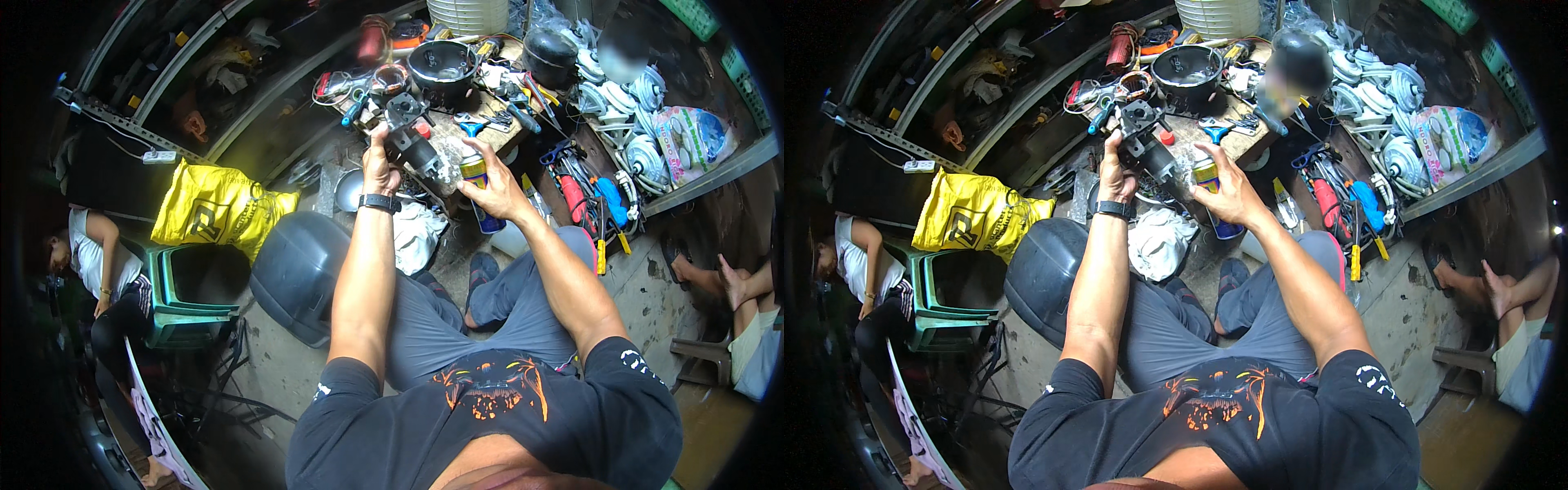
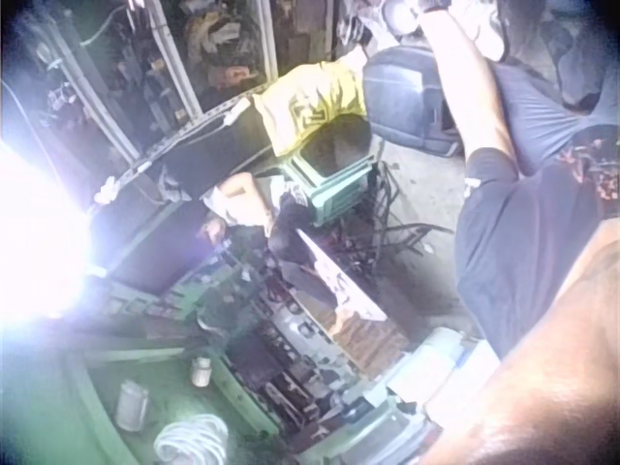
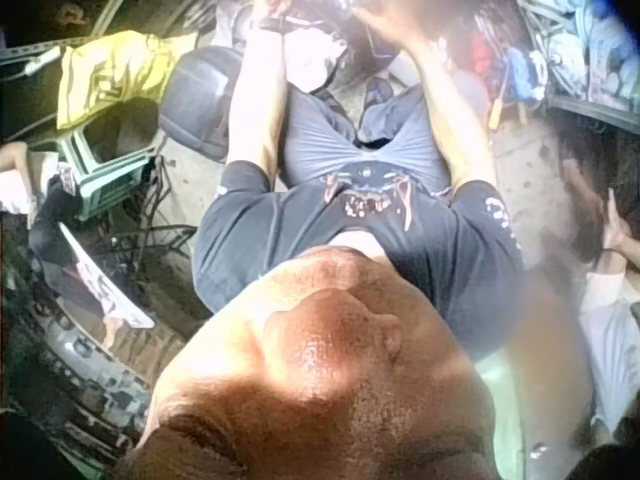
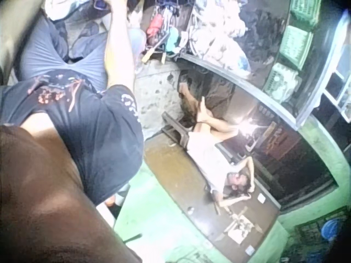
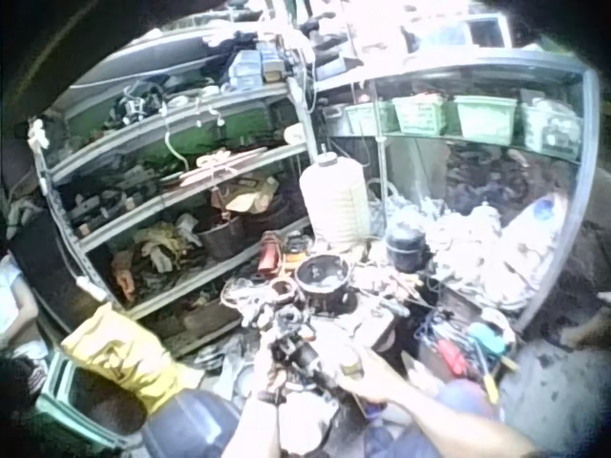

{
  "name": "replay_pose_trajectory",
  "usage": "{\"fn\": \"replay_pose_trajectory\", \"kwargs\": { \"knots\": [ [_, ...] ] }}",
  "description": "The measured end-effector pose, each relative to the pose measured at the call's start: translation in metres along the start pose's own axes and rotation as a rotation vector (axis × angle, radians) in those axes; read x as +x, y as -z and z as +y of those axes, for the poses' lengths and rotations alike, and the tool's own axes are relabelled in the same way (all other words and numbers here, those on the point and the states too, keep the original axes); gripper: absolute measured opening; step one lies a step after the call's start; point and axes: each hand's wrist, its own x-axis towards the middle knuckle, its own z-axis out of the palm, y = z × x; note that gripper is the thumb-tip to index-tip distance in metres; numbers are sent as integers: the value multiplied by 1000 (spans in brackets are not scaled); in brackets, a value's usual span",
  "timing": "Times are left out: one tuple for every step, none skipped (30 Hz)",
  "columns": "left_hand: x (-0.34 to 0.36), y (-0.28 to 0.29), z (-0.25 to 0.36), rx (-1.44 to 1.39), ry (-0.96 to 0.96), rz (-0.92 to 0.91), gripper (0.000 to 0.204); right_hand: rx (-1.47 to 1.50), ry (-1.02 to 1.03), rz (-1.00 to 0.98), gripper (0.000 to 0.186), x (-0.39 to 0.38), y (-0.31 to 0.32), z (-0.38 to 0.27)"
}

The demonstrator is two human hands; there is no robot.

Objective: The person handles a mechanical part, turns it over to view different sides, and applies liquid from a bottle onto its surface.

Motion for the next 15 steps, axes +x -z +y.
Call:
{"fn": "replay_pose_trajectory", "kwargs": {
  "knots": [
    [1,1,1,-16,-4,-34,46,-12,22,-11,79,8,-2,0],
    [0,1,1,-35,-6,-68,46,-39,75,-5,78,17,-6,-1],
    [1,3,0,-19,-26,-79,47,-48,80,-23,77,27,-8,-4],
    [1,5,0,-2,-46,-91,47,-55,86,-40,76,38,-11,-7],
    [1,7,1,17,-69,-103,48,-61,94,-57,74,47,-15,-12],
    [1,9,2,38,-75,-135,48,-83,100,-113,72,55,-14,-21],
    [1,9,2,25,-75,-157,46,-140,142,-109,71,62,-19,-21],
    [-1,5,1,8,-71,-182,43,-156,172,-75,70,66,-22,-18],
    [-3,-1,0,-10,-67,-207,41,-173,201,-40,70,69,-23,-15],
    [-3,-7,-1,-34,-65,-223,40,-178,164,-35,70,70,-23,-12],
    [-3,-6,0,-36,-66,-218,40,-176,130,-39,70,70,-25,-12],
    [-3,-5,0,-40,-66,-213,39,-176,95,-43,70,70,-27,-14],
    [-3,-4,0,-44,-65,-209,39,-167,134,-16,70,70,-29,-13],
    [0,1,1,-30,-68,-226,42,-155,178,12,70,70,-32,-14],
    [2,7,2,-17,-71,-243,46,-142,223,40,70,71,-35,-14]
  ]
}}
